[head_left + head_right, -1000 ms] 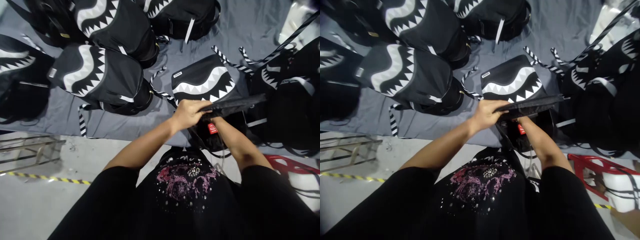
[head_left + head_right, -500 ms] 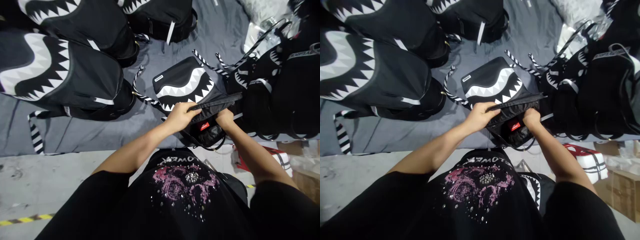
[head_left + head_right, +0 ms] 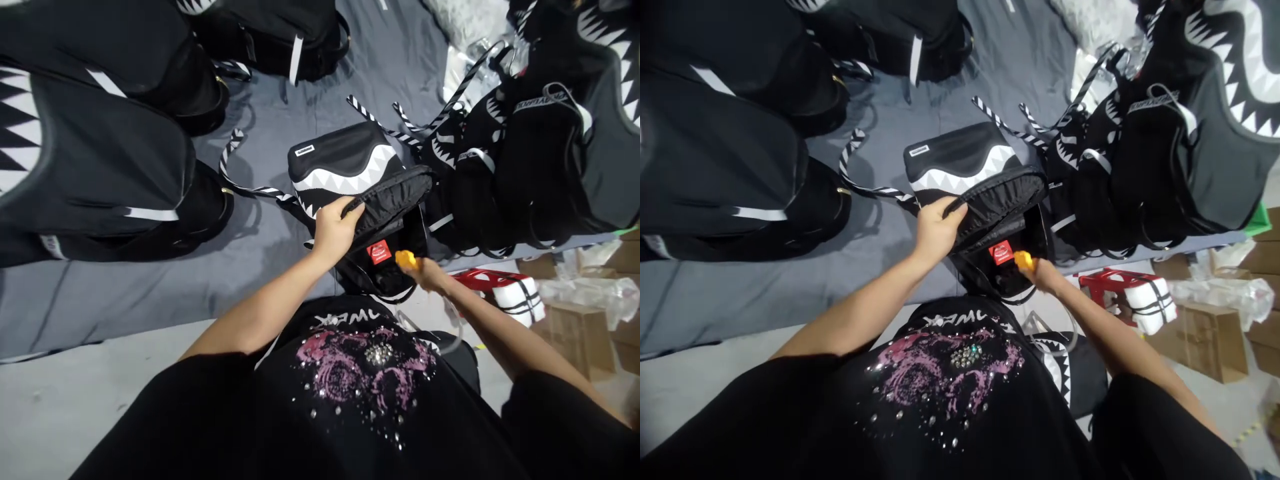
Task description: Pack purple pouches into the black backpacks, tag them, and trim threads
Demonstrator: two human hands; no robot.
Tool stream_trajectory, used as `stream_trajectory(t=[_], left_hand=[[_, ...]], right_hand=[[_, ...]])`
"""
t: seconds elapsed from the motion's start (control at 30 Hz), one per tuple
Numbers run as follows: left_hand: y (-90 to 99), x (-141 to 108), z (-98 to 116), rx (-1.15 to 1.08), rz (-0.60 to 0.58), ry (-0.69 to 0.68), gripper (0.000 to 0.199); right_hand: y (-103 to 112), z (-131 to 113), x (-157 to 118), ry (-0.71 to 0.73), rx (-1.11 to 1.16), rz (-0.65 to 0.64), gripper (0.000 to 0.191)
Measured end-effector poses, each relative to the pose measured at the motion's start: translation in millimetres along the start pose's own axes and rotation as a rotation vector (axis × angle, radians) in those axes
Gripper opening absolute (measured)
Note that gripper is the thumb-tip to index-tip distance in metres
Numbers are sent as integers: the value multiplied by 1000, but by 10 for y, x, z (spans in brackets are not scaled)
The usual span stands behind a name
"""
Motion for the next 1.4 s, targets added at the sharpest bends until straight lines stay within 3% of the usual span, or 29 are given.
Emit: stream_trajectory(t=[0.1, 0.17, 0.23, 0.4, 0.67, 0.8, 0.93, 1.03, 1.17, 1.33, 1.4], left_hand=[[-49, -54, 92, 31, -82, -47, 23], [-11, -67, 112, 79, -54, -54, 25], [76, -63, 104, 138, 27, -61, 28], [221, -53, 60, 221, 146, -102, 29], [148, -54, 15, 227, 109, -140, 29], [142, -32, -12, 212, 74, -147, 26], [140, -20, -15, 193, 45, -173, 23], [150, -7, -23, 181, 31, -172, 22], [167, 0, -24, 167, 19, -153, 23], [155, -8, -8, 172, 4, -125, 26], [149, 0, -5, 170, -4, -131, 25]], right_hand=[[-383, -235, 208, 170, -37, 65, 42], [-600, -337, 348, 249, -24, 98, 42], [-730, -332, 469, 236, 14, 162, 42], [-799, -124, 651, 155, 80, 343, 48], [-835, -186, 558, 214, 49, 349, 41], [-600, -200, 409, 248, -14, 269, 42], [-34, -54, 207, 177, -137, 182, 48], [375, 138, 51, 47, -111, -23, 41], [636, 364, -122, -65, 181, -349, 37], [720, 465, -61, -25, 909, -301, 54], [704, 465, 8, -27, 1040, -283, 54]])
Point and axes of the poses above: each hand's wrist, its own x-axis towards the middle knuckle, its own y-axis out of the back of the hand, z = x × y, the point moved 2 cm from there along x, towards the middle knuckle, and after that the axes turned 12 degrees about x, right-handed, at the moved point
